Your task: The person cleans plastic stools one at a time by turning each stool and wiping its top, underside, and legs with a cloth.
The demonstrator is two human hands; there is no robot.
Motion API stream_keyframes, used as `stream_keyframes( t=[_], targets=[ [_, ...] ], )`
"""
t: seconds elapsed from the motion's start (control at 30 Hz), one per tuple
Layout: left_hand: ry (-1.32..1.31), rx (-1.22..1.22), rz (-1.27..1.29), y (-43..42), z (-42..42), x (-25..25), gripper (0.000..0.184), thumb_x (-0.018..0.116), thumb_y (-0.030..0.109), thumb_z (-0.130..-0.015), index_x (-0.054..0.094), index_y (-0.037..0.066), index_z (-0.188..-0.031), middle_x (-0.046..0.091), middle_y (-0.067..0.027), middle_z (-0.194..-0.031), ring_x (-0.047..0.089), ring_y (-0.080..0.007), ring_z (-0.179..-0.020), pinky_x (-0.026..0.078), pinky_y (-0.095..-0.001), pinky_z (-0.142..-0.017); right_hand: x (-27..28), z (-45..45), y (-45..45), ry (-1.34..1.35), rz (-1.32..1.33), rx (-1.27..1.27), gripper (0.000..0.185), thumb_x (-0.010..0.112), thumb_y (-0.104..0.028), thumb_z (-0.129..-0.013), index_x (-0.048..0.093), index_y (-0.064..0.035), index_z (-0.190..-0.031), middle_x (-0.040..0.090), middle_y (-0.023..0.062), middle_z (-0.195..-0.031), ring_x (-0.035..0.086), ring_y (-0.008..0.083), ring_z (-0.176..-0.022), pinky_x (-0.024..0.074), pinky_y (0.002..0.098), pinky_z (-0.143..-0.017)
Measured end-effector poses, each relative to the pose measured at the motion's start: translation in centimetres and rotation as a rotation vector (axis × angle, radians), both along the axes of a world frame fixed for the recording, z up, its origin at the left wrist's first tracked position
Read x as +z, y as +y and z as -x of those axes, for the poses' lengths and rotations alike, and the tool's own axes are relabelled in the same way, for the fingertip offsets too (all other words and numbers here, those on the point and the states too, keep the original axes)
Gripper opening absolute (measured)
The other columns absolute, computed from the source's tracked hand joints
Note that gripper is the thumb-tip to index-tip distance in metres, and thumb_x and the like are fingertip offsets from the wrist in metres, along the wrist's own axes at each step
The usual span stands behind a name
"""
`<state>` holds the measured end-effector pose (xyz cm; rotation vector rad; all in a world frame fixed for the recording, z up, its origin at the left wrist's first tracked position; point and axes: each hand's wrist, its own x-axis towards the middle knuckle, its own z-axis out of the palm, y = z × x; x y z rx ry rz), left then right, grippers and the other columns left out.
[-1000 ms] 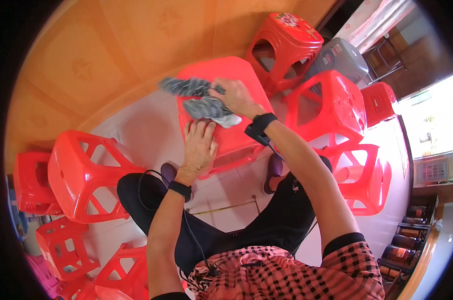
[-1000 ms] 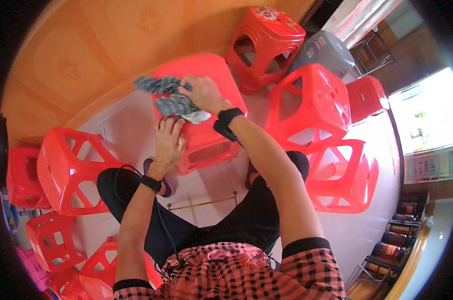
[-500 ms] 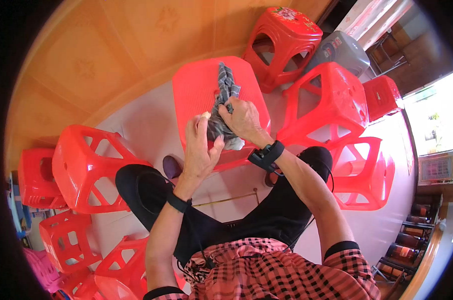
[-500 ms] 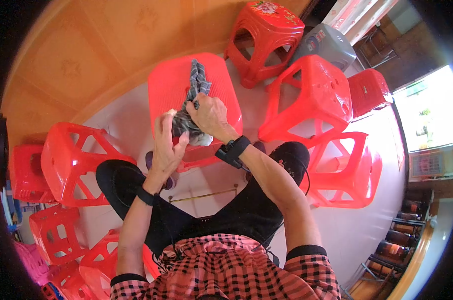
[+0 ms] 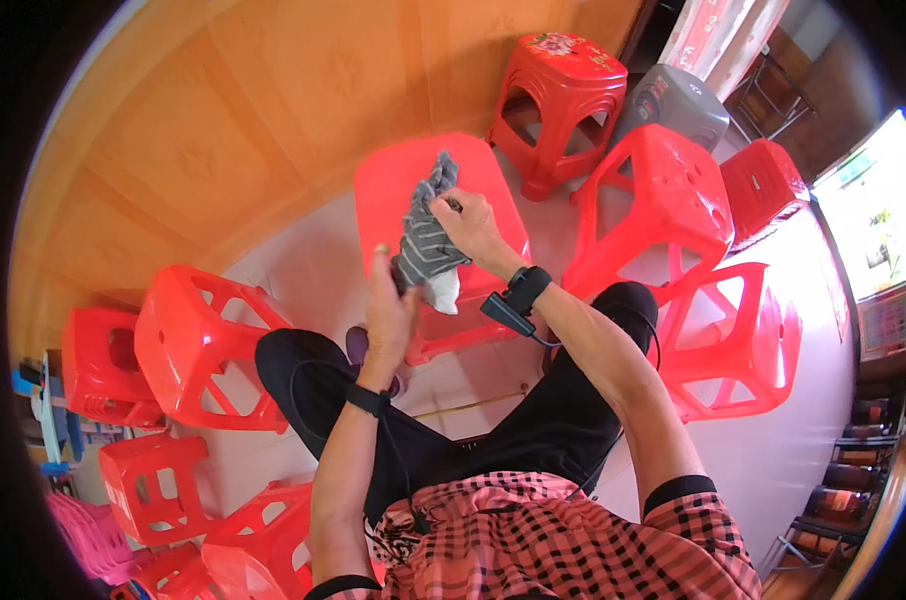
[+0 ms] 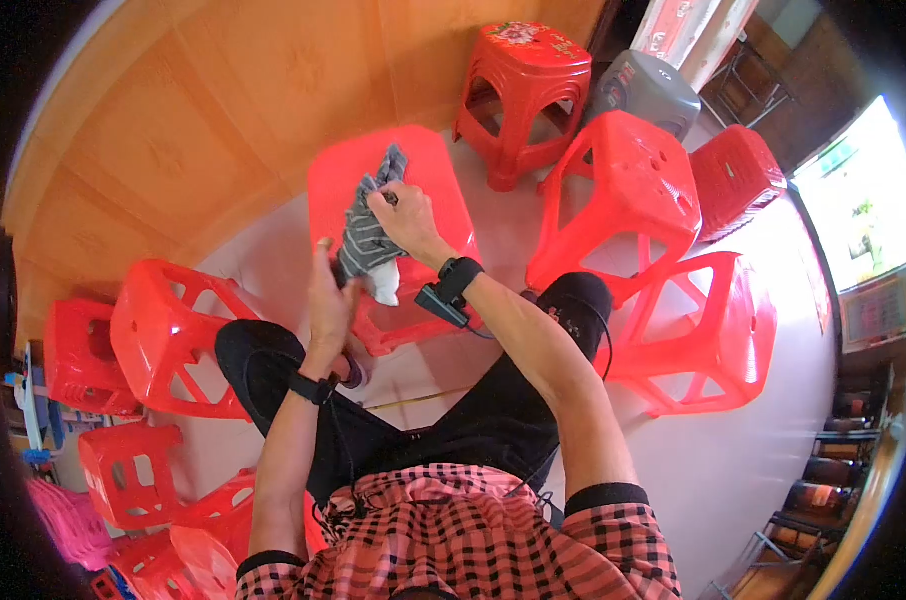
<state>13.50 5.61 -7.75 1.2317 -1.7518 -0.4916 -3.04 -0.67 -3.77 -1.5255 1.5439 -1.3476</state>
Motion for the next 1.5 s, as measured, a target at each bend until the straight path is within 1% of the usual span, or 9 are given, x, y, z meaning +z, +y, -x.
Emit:
stream_keyframes(
  t=[0.13, 0.33, 0.4, 0.47, 0.53, 0.57, 0.97, 1.4, 1.5],
  targets=[
    [0.308, 0.106, -0.175, -0.9, -1.4, 0.1, 0.050, 0.063, 0.010, -0.084, 0.040, 0.001, -0.127, 0.059, -0.0105, -0.086, 0.061, -0.0271, -0.078, 0.050, -0.0350, -0.067, 5.0, -0.1, 2.3, -0.148, 0.152, -0.097, 0.026, 0.059, -0.025, -0.083, 0.064, 0.0007, -0.082, 0.061, 0.0178, -0.066, 0.062, 0.0243, -0.060, 0.0479, 0.0370, -0.060],
    [1.401, -0.350, -0.939, 2.9, 0.0, 4.7, 0.053, 0.050, 0.044, -0.092, 0.042, 0.005, -0.128, 0.062, -0.0122, -0.104, 0.062, -0.0270, -0.088, 0.052, -0.0392, -0.080, 4.6, -1.7, 4.6, -0.139, 0.253, 0.031, 0.024, 0.058, -0.023, -0.085, 0.060, 0.0005, -0.088, 0.059, 0.0128, -0.065, 0.057, 0.0187, -0.058, 0.0473, 0.0332, -0.059],
    [1.473, -0.159, -0.833, 1.8, 0.2, 5.0, 0.052, 0.049, 0.046, -0.091, 0.046, 0.007, -0.124, 0.062, -0.0104, -0.105, 0.062, -0.0272, -0.090, 0.052, -0.0422, -0.080, 3.1, -2.1, 5.5, -0.062, 0.197, 0.562, 0.021, 0.056, -0.019, -0.089, 0.060, 0.0004, -0.093, 0.059, 0.0059, -0.072, 0.055, 0.0113, -0.065, 0.0471, 0.0297, -0.062],
    [1.344, -0.332, -0.815, -0.4, -2.8, -0.4, 0.045, 0.051, 0.041, -0.090, 0.051, 0.007, -0.119, 0.063, -0.0093, -0.106, 0.063, -0.0263, -0.092, 0.053, -0.0394, -0.080, 3.0, -1.4, 6.0, -0.167, -0.045, 0.605, 0.020, 0.055, -0.021, -0.091, 0.059, -0.0007, -0.094, 0.059, 0.0068, -0.073, 0.056, 0.0111, -0.064, 0.0479, 0.0297, -0.060],
    [1.268, -0.294, -0.742, 0.6, -3.2, 5.0, 0.029, 0.051, 0.022, -0.088, 0.056, 0.005, -0.112, 0.065, -0.0068, -0.095, 0.064, -0.0198, -0.082, 0.053, -0.0331, -0.075, 2.7, -0.7, 4.6, 0.076, 0.176, 0.317, 0.021, 0.056, -0.023, -0.092, 0.059, -0.0017, -0.095, 0.058, 0.0077, -0.070, 0.056, 0.0116, -0.062, 0.0473, 0.0287, -0.057],
    [1.252, -0.185, -0.660, -0.3, -4.5, 5.0, 0.029, 0.052, 0.019, -0.087, 0.056, 0.005, -0.111, 0.064, -0.0064, -0.093, 0.063, -0.0187, -0.080, 0.053, -0.0328, -0.073, 2.3, -0.1, 3.6, 0.130, 0.019, 0.192, 0.024, 0.058, -0.028, -0.088, 0.060, -0.0048, -0.088, 0.064, 0.0186, -0.079, 0.064, 0.0351, -0.073, 0.0495, 0.0412, -0.060],
    [0.598, 0.397, -0.176, 0.6, -2.5, -5.0, 0.023, 0.048, 0.011, -0.086, 0.052, 0.001, -0.106, 0.059, -0.0081, -0.086, 0.057, -0.0184, -0.073, 0.047, -0.0316, -0.070, -3.5, 1.3, 1.1, 0.440, 0.127, 0.002, 0.016, 0.061, -0.022, -0.085, 0.062, -0.0068, -0.086, 0.062, 0.0123, -0.073, 0.063, 0.0293, -0.065, 0.0471, 0.0395, -0.056],
    [0.659, 0.569, -0.696, -0.2, -2.4, -25.1, 0.026, 0.050, 0.011, -0.085, 0.051, -0.001, -0.108, 0.061, -0.0247, -0.094, 0.060, -0.0391, -0.090, 0.045, -0.0446, -0.082, -3.0, 3.1, -0.8, 0.628, 0.003, -0.017, 0.010, 0.061, -0.016, -0.086, 0.060, -0.0053, -0.085, 0.055, 0.0082, -0.067, 0.054, 0.0165, -0.056, 0.0428, 0.0310, -0.054],
    [0.233, 0.745, -0.775, 1.8, -2.7, -33.0, 0.027, 0.052, 0.012, -0.089, 0.052, -0.003, -0.111, 0.062, -0.0192, -0.097, 0.061, -0.0325, -0.090, 0.047, -0.0400, -0.080, -2.6, 2.7, -0.8, 0.612, -0.020, -0.007, 0.011, 0.061, -0.016, -0.086, 0.060, -0.0045, -0.085, 0.053, 0.0084, -0.066, 0.052, 0.0153, -0.055, 0.0425, 0.0302, -0.053]
  ],
)
